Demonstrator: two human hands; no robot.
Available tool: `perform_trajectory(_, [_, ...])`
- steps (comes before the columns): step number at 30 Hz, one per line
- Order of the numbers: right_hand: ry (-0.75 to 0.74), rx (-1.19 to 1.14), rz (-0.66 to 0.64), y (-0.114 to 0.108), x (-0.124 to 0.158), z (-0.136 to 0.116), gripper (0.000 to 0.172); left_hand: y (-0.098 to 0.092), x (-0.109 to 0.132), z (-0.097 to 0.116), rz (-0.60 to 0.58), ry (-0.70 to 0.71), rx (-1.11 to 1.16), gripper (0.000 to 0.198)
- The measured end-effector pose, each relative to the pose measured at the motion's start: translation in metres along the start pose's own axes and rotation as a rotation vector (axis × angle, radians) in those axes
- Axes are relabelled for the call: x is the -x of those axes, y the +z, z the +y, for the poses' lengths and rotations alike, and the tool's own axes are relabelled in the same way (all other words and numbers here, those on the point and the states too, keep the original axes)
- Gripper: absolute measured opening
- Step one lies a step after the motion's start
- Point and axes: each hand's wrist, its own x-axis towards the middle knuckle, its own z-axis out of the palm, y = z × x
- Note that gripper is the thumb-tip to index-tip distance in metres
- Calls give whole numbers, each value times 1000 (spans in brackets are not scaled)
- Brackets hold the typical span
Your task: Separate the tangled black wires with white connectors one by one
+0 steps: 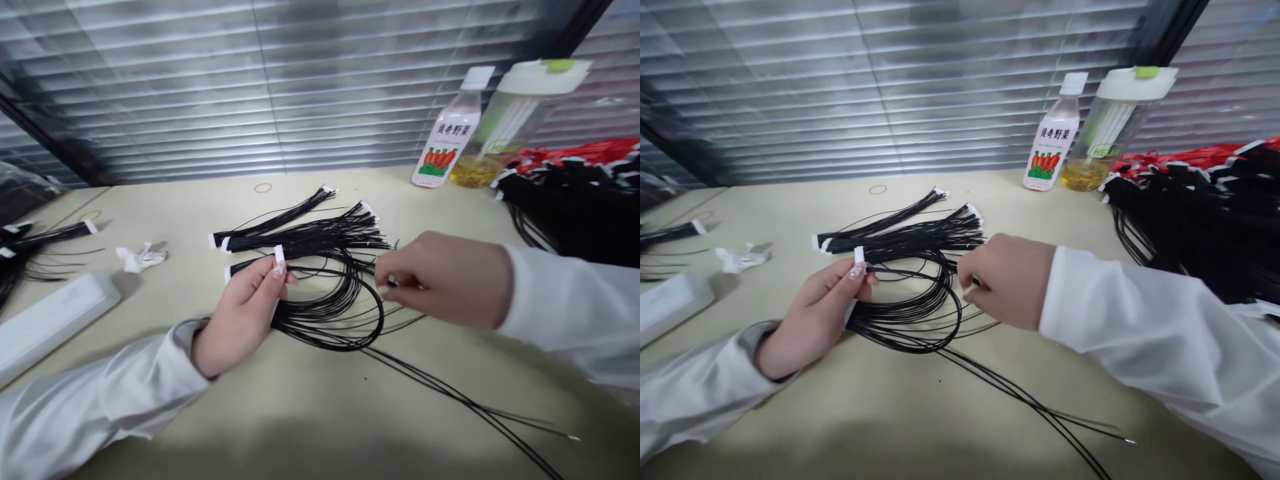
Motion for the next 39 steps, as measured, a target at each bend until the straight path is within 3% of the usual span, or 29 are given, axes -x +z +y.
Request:
perform_trajectory(3, [54, 201, -76, 10, -2, 4, 10, 0, 0, -2, 4, -8, 0, 30])
perform_trajectory(5, [153, 342, 29, 11, -4, 6, 14, 0, 0, -2, 2, -6, -5, 31])
perform_trajectory(7, [217, 389, 216, 5, -4, 8, 16, 0, 0, -1, -5, 11, -7, 30])
perform_trajectory(11, [88, 156, 691, -12, -2, 7, 13, 0, 0, 1, -29, 17, -11, 29])
perform_trajectory(14, [39, -305, 877, -17, 0, 1, 25, 0, 1, 1, -74, 22, -44, 30])
perform_trajectory(17, [87, -759, 840, -15, -1, -4, 27, -1, 3, 0, -124, 49, -93, 30])
perform_trajectory(20, [106, -866, 757, -11, -7, -3, 22, -1, 3, 0, -133, 65, -115, 30])
perform_trajectory(22, [105, -768, 629, -9, -9, 3, 21, -1, 3, 0, -132, 67, -116, 30])
perform_trajectory(27, [35, -168, -17, -1, -6, 14, 9, -1, 2, -3, -147, 61, -116, 30])
perform_trajectory(29, [6, 7, -146, 3, -3, 13, 9, -1, 2, -4, -154, 54, -119, 30])
perform_trajectory(31, [26, 159, -133, 7, -2, 11, 11, -2, 2, -4, -153, 58, -122, 30])
perform_trajectory(35, [149, 338, 166, 5, -4, 11, 17, -2, 2, -2, -148, 76, -129, 30])
perform_trajectory(39, [112, 133, 421, -3, -6, 8, 14, -2, 2, -2, -148, 94, -135, 30])
